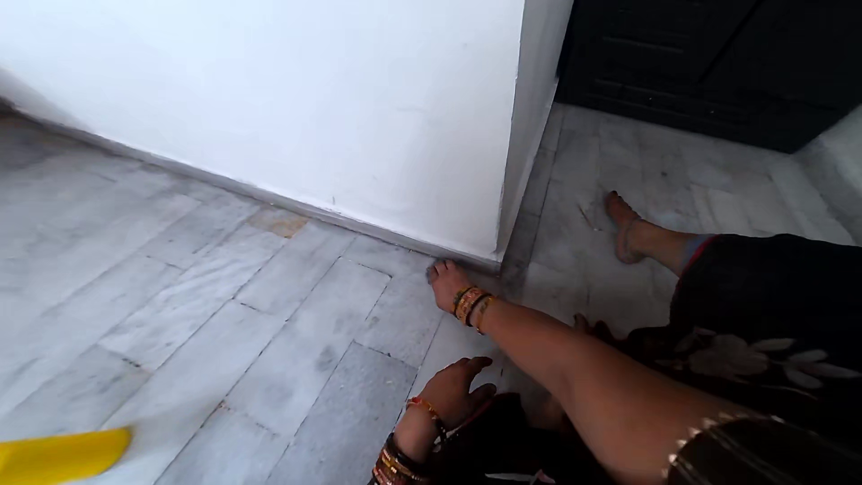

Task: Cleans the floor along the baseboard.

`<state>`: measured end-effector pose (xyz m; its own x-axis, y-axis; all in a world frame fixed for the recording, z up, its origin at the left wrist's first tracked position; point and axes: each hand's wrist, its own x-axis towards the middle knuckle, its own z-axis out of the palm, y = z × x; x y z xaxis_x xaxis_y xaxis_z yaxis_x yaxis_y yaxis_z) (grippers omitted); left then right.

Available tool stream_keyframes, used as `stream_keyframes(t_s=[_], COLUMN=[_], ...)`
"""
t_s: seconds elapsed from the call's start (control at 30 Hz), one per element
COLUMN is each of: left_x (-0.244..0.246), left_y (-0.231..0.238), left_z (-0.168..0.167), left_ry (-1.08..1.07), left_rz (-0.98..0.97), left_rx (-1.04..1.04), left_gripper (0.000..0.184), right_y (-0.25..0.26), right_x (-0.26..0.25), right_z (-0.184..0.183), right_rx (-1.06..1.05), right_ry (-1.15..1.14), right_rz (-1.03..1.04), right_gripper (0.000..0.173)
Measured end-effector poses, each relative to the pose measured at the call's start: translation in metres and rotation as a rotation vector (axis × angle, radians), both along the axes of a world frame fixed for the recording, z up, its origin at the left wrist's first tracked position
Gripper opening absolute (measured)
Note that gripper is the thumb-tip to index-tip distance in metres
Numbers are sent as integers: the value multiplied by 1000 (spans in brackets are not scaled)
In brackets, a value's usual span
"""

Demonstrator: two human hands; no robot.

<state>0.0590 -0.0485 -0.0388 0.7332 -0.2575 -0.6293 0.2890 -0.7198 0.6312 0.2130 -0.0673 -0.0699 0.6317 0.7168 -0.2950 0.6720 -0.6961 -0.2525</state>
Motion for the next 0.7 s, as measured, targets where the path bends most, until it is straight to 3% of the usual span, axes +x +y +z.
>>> stream_keyframes(t_s=[0.13,0.3,0.53,0.7], left_x=[-1,-2,-3,1], left_y=[4,-1,6,8], left_z=[0,3,-2,-7], left_ry=[7,-26,20,24], left_rz=[-8,-21,8,27], left_rx=[14,-27,-2,-22], left_gripper=[56,55,56,55], right_y=[-91,-183,-174,-162], right_x=[7,49,129,203], right_z=[-37,-42,-52,-51], right_rx=[144,212,336,334], right_ry=[-58,-35,25,-9], right_rz=[-17,-113,-97,-305], right_gripper=[45,41,30,29])
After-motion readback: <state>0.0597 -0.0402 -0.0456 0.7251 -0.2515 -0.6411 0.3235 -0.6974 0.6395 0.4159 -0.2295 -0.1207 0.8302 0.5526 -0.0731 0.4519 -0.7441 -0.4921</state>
